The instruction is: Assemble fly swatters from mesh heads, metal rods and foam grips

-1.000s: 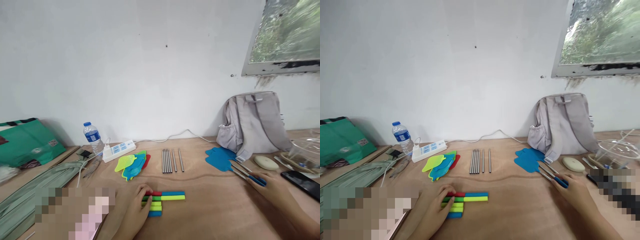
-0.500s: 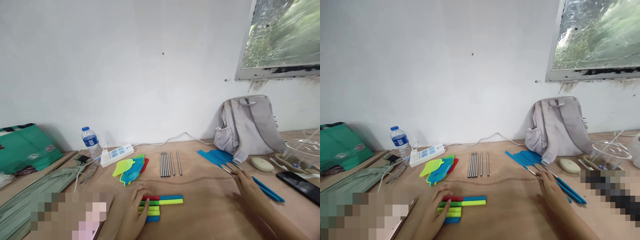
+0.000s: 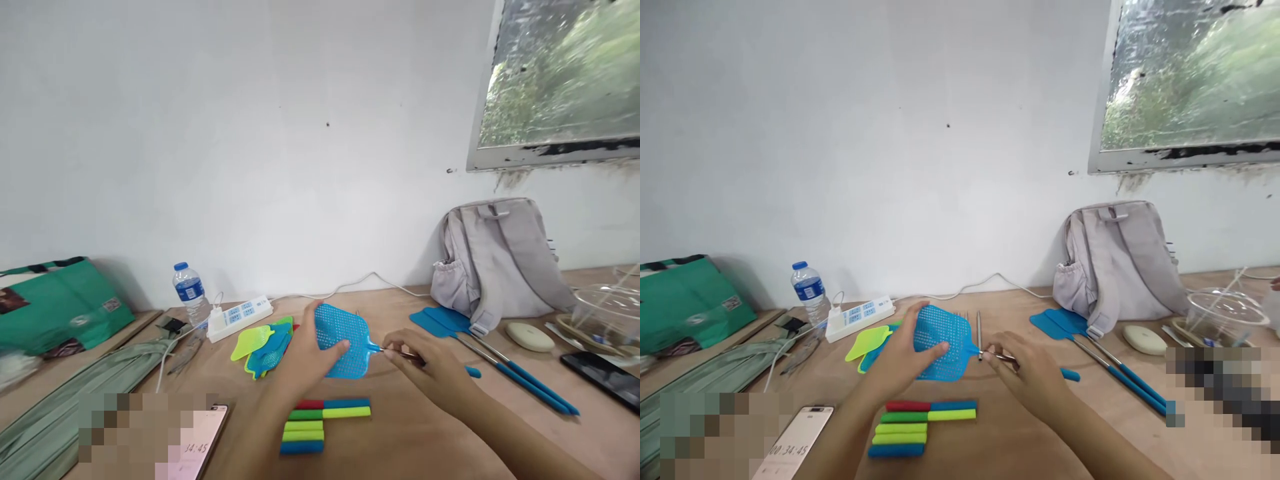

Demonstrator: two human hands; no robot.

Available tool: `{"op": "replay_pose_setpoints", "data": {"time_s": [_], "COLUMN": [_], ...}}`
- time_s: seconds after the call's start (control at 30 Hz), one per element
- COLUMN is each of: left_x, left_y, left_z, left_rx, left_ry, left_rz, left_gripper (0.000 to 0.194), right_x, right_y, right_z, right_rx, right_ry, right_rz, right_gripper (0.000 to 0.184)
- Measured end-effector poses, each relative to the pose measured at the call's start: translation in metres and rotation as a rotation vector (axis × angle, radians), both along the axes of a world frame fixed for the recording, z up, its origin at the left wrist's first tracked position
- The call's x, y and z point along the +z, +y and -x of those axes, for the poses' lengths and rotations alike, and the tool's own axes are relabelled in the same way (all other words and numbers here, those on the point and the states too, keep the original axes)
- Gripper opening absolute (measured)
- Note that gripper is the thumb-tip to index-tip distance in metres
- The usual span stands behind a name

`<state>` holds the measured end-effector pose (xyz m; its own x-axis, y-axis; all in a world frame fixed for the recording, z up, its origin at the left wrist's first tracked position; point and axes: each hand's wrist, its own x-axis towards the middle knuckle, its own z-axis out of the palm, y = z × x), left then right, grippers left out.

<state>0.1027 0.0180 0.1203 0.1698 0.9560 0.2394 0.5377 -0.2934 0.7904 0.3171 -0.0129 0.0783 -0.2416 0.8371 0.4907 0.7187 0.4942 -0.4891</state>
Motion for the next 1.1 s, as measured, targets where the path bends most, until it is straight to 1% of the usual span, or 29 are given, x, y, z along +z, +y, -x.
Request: {"op": "replay_pose_setpoints", "data": {"time_s": [0.07, 0.17, 0.27, 0.4, 0.5, 0.63, 0.7, 0.83, 0.9, 1.0, 1.03, 1.1], "left_x": [0.017, 0.030, 0.033, 0.030, 0.028, 0.030, 0.029, 0.022, 0.019, 0.018, 0.018, 0.020], "left_y": [0.001, -0.001, 0.000, 0.005, 0.006, 0.005, 0.007, 0.017, 0.021, 0.024, 0.024, 0.023], "left_z": [0.008, 0.021, 0.027, 0.028, 0.029, 0.032, 0.033, 0.034, 0.034, 0.035, 0.036, 0.038], "left_rx": [-0.005, -0.032, -0.017, 0.040, 0.009, -0.108, -0.144, -0.177, -0.202, -0.201, -0.203, -0.216], "left_ry": [-0.120, -0.316, -0.437, -0.469, -0.454, -0.343, -0.329, -0.381, -0.398, -0.408, -0.404, -0.384], "left_rz": [-0.007, 0.030, 0.056, 0.016, 0.016, 0.153, 0.172, 0.096, 0.071, 0.039, 0.029, 0.009], "left_gripper": [0.070, 0.073, 0.072, 0.057, 0.051, 0.052, 0.049, 0.045, 0.044, 0.044, 0.042, 0.032], "right_x": [0.016, 0.028, 0.031, 0.032, 0.029, 0.021, 0.017, 0.016, 0.018, 0.021, 0.022, 0.025], "right_y": [0.002, 0.006, 0.011, 0.021, 0.029, 0.038, 0.041, 0.043, 0.043, 0.042, 0.041, 0.039], "right_z": [0.008, 0.019, 0.031, 0.043, 0.044, 0.036, 0.032, 0.027, 0.027, 0.027, 0.027, 0.028], "right_rx": [0.033, 0.043, 0.003, 0.004, 0.024, -0.005, -0.009, 0.033, 0.079, 0.141, 0.158, 0.200], "right_ry": [-0.026, -0.093, -0.139, -0.154, -0.163, -0.186, -0.191, -0.158, -0.102, 0.014, 0.052, 0.111], "right_rz": [-0.110, -0.277, -0.395, -0.449, -0.455, -0.471, -0.461, -0.360, -0.292, -0.216, -0.190, -0.128], "right_gripper": [0.018, 0.016, 0.015, 0.016, 0.018, 0.020, 0.021, 0.024, 0.024, 0.025, 0.024, 0.024]}}
